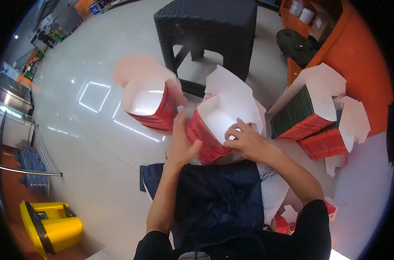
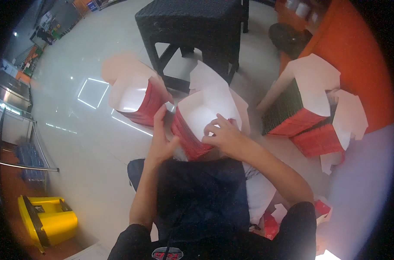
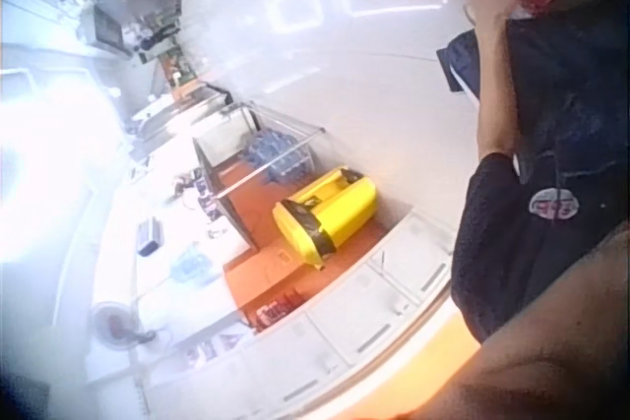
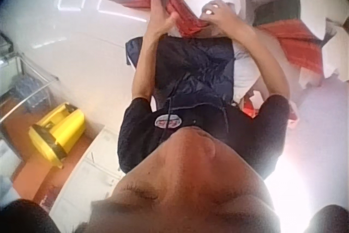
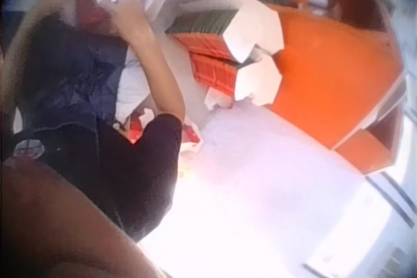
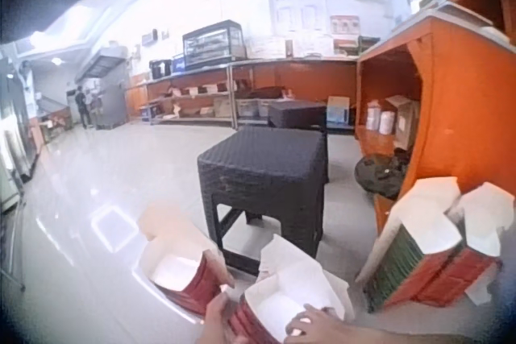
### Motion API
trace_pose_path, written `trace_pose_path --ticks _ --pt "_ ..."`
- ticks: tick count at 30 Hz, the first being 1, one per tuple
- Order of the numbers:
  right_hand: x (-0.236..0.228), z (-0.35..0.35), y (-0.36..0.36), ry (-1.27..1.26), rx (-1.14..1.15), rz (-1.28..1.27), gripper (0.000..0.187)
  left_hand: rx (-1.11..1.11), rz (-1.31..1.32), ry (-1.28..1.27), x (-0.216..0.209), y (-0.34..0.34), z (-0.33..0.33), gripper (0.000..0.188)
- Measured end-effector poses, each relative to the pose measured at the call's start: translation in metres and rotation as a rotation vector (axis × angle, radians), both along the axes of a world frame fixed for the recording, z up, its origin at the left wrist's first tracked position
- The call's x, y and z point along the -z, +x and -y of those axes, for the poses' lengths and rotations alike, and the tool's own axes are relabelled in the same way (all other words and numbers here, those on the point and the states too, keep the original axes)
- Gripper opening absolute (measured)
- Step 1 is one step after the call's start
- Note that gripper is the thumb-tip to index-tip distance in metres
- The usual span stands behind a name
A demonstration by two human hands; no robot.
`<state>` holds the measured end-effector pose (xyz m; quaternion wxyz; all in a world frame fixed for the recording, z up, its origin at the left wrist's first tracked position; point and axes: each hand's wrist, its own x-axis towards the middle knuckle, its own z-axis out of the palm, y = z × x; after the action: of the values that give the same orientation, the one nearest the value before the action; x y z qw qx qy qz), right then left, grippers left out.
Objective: The person sits on the floor and assembles red and white cardboard food boxes by hand. They fold the flaps, tuck the tabs into slots, and stack the finished boxes into a pile.
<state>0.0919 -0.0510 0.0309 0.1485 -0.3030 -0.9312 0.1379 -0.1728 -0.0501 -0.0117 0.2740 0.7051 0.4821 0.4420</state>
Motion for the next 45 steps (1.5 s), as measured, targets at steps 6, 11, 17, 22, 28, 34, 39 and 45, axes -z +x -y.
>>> trace_pose_path --ticks 6,11,17,22,28,34,39,45 --pt "0.012 -0.002 -0.007 -0.025 -0.005 -0.118 0.018 0.13 -0.118 0.221 -0.008 0.024 0.013 0.087" --pt "0.022 -0.002 -0.016 0.053 -0.004 -0.156 0.018 0.184 -0.441 0.306 -0.028 0.037 0.02 0.069" --pt "0.012 0.014 -0.035 0.221 0.147 -0.372 0.023 0.337 -0.672 0.318 -0.037 0.015 0.004 0.023" --pt "0.071 0.069 -0.033 0.15 0.353 -0.567 0.038 0.341 -0.674 0.306 -0.038 0.009 0.003 0.021" --pt "0.07 0.051 -0.046 0.077 0.452 -0.471 0.057 0.255 -0.65 0.336 -0.037 -0.005 0.006 0.023" --pt "0.068 0.016 -0.044 0.114 0.359 -0.463 0.057 0.211 -0.599 0.332 -0.031 -0.019 0.005 0.024" --pt "0.057 0.01 -0.041 -0.044 0.26 -0.348 0.047 0.163 -0.585 0.341 -0.031 -0.017 0.007 0.024" --pt "0.071 0.02 -0.045 -0.153 0.188 -0.572 0.017 0.135 -0.618 0.368 -0.022 -0.01 0.017 0.021"
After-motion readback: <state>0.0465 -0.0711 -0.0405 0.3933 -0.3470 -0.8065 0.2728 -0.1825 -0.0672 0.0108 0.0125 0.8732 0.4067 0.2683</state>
